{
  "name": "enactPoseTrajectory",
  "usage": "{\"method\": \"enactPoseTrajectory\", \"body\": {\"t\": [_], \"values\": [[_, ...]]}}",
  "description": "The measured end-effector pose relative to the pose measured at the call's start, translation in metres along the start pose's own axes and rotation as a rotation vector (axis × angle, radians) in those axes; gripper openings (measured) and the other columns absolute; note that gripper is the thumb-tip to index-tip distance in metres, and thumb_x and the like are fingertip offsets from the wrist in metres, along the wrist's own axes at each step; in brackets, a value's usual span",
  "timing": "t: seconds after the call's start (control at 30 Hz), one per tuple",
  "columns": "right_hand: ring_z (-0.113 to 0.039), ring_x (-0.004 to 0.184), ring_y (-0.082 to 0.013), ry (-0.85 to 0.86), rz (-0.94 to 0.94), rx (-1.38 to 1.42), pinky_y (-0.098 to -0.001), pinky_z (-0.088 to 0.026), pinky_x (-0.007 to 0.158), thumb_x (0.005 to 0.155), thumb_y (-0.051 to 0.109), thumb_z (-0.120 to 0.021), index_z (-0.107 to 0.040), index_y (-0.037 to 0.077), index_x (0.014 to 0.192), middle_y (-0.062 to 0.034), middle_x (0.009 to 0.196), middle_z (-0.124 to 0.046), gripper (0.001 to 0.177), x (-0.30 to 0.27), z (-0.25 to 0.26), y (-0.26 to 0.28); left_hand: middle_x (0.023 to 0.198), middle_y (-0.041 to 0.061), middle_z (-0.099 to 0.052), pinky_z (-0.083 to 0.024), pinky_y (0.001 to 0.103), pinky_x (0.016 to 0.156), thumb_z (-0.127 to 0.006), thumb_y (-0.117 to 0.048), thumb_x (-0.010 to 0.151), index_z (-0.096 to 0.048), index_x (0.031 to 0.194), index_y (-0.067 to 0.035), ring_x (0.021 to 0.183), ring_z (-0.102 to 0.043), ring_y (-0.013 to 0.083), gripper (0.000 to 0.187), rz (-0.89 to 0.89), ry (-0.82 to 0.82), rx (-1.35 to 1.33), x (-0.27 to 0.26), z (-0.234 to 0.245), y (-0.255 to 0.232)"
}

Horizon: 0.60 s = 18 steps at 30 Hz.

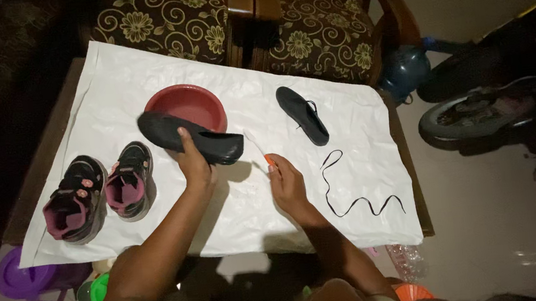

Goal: The person scrubs a black slip-on shoe with a toothbrush dipped in water, then threads a black elastic cord through the shoe's eyelets and ties it. A second slip-on shoe and a pair of children's sneakers remain on the table.

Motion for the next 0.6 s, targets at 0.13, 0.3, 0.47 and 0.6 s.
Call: {"method": "enactPoseTrajectory", "body": {"t": [0.13, 0.3, 0.47, 0.6], "values": [[-0.068, 0.079, -0.0226, 0.082, 0.184, -0.026, -0.036, -0.059, 0.068, 0.106, 0.014, -0.05, -0.064, 0.001, 0.129, -0.0154, 0.096, -0.069, 0.03, -0.011, -0.01, 0.011, 0.145, 0.018, -0.051, -0.05, 0.04, 0.111, -0.059, -0.057, 0.099, -0.031, 0.156, 0.001, 0.129, -0.056, 0.0291, 0.087, 0.175, 0.054, -0.138, 0.005, 0.004, 0.016], [-0.064, 0.066, -0.0212, 0.127, 0.217, -0.177, -0.0326, -0.056, 0.054, 0.101, 0.008, -0.055, -0.068, 0.007, 0.126, -0.0115, 0.089, -0.069, 0.028, -0.007, -0.019, 0.005, 0.147, 0.014, -0.052, -0.051, 0.043, 0.112, -0.06, -0.061, 0.091, -0.033, 0.153, -0.004, 0.131, -0.056, 0.0296, 0.088, 0.266, 0.04, -0.215, 0.003, 0.006, 0.019], [-0.064, 0.067, -0.0224, -0.047, 0.283, -0.196, -0.0363, -0.053, 0.059, 0.098, 0.004, -0.058, -0.068, 0.005, 0.122, -0.0122, 0.086, -0.066, 0.026, 0.001, 0.011, 0.001, 0.146, 0.012, -0.052, -0.053, 0.046, 0.108, -0.057, -0.063, 0.089, -0.035, 0.151, -0.009, 0.13, -0.058, 0.0304, 0.085, 0.356, -0.013, -0.241, 0.002, 0.003, 0.01], [-0.064, 0.073, -0.021, 0.002, 0.516, -0.115, -0.0339, -0.057, 0.063, 0.101, 0.003, -0.055, -0.064, 0.004, 0.124, -0.0129, 0.097, -0.069, 0.025, -0.006, -0.002, 0.017, 0.146, 0.012, -0.056, -0.053, 0.044, 0.109, -0.059, -0.063, 0.091, -0.039, 0.151, -0.005, 0.129, -0.059, 0.0294, 0.087, 0.347, 0.04, -0.242, 0.0, 0.001, 0.015]]}}
Point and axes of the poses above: each hand's wrist, its own x-axis towards the middle knuckle, its own z-axis out of the back of the hand, y = z × x, the point moved 6 cm from there along x, towards the middle knuckle
